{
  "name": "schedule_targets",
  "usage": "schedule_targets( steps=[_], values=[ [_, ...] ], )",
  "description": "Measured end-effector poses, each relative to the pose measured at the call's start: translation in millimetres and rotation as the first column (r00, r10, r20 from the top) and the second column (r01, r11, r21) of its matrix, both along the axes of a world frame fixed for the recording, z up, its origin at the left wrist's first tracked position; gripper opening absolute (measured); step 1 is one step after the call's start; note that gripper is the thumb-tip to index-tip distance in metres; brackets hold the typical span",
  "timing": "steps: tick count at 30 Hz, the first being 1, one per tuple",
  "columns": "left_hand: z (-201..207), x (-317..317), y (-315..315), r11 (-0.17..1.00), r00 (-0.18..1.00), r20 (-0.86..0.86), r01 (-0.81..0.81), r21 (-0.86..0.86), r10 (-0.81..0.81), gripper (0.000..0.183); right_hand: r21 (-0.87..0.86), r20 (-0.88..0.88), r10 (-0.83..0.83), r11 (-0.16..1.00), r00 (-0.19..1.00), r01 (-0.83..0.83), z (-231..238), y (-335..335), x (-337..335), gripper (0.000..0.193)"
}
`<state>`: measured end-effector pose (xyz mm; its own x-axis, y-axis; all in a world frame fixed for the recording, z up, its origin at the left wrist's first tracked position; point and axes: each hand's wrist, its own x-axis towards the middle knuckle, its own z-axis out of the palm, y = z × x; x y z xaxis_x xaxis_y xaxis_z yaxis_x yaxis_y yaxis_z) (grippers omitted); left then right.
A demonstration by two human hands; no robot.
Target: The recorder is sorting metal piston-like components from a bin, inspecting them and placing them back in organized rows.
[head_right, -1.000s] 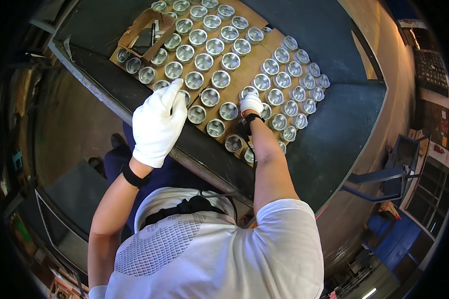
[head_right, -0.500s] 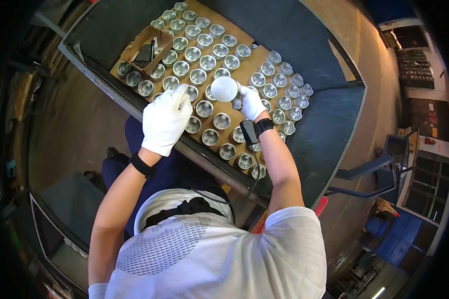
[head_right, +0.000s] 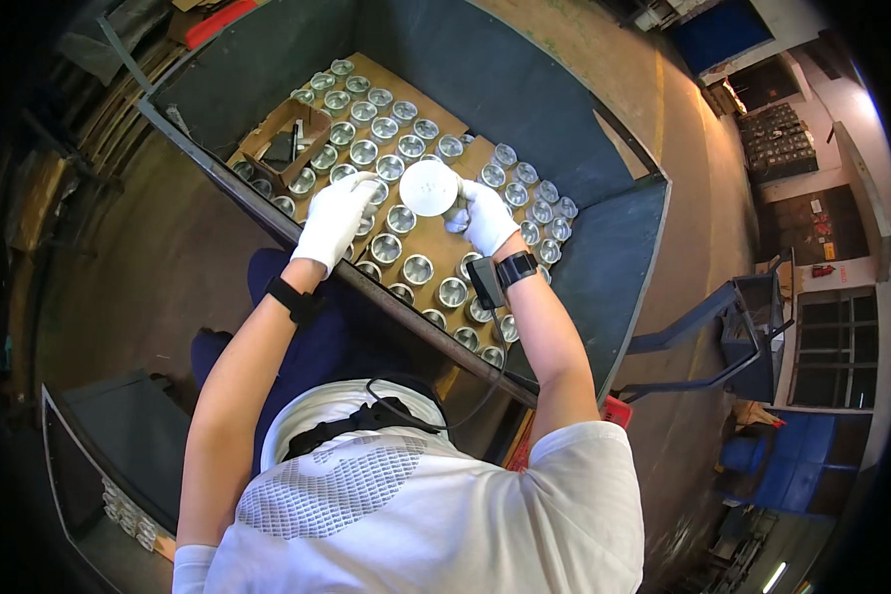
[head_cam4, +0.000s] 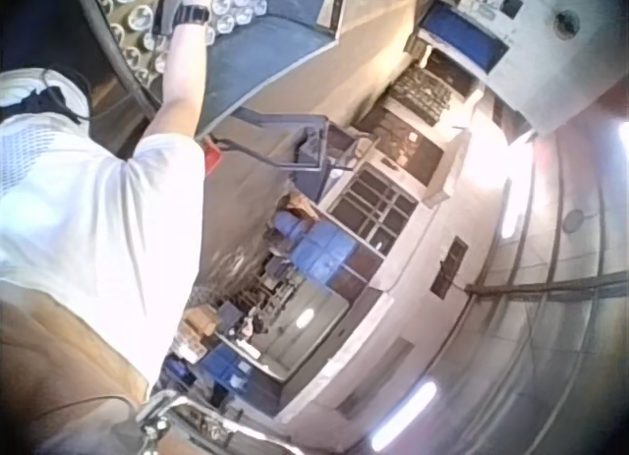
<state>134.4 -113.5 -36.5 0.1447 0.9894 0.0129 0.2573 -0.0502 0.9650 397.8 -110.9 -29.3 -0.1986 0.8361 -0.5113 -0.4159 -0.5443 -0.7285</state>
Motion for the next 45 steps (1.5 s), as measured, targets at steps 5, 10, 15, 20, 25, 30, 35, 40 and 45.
schedule_targets(
  steps=[5, 10, 15, 20, 25, 30, 35, 40, 45],
  values=[
    [4.5, 8.7, 1.8, 0.878, 0.775, 0.625, 0.231, -0.420, 0.095, 0.036, 0.203, -0.388, 0.170, 0.975, 0.906, -0.096, -11.1, -7.0, -13.5, 0.025],
    [-3.4, 5.9, 7.2, 0.898, 0.733, 0.673, 0.229, -0.376, 0.095, 0.037, 0.263, -0.443, 0.114, 0.965, 0.889, 0.008, -21.9, -10.1, -39.3, 0.046],
    [-7.4, 4.0, 7.7, 0.903, 0.631, 0.770, 0.269, -0.335, 0.097, 0.040, 0.172, -0.550, 0.034, 0.982, 0.834, 0.073, -46.9, -3.5, -49.5, 0.049],
    [2.4, 1.7, 3.9, 0.908, 0.639, 0.765, 0.268, -0.321, 0.083, 0.039, 0.199, -0.531, 0.035, 0.976, 0.847, 0.084, -58.7, -1.2, -53.5, 0.048],
    [3.0, -0.6, 4.0, 0.901, 0.633, 0.766, 0.262, -0.347, 0.111, 0.037, 0.202, -0.480, 0.019, 0.975, 0.877, 0.090, -57.3, -3.9, -57.7, 0.047],
    [7.1, 1.3, 6.8, 0.871, 0.614, 0.788, 0.356, -0.337, 0.053, 0.048, 0.433, -0.034, -0.111, 0.894, 0.993, 0.114, -46.0, -7.3, -56.9, 0.043],
    [4.8, 2.0, 10.3, 0.868, 0.608, 0.785, 0.324, -0.377, 0.114, 0.055, 0.556, 0.751, -0.213, 0.714, 0.625, -0.425, 4.0, -14.9, -74.6, 0.048],
    [9.2, 1.7, 6.2, 0.856, 0.572, 0.805, 0.329, -0.399, 0.156, 0.054, 0.463, 0.828, -0.150, 0.728, 0.541, -0.506, 13.8, -19.8, -66.0, 0.046],
    [15.2, -1.6, 4.2, 0.841, 0.552, 0.817, 0.354, -0.409, 0.165, 0.051, 0.471, 0.826, -0.101, 0.666, 0.554, -0.579, 19.1, -18.5, -62.5, 0.048]
  ],
)
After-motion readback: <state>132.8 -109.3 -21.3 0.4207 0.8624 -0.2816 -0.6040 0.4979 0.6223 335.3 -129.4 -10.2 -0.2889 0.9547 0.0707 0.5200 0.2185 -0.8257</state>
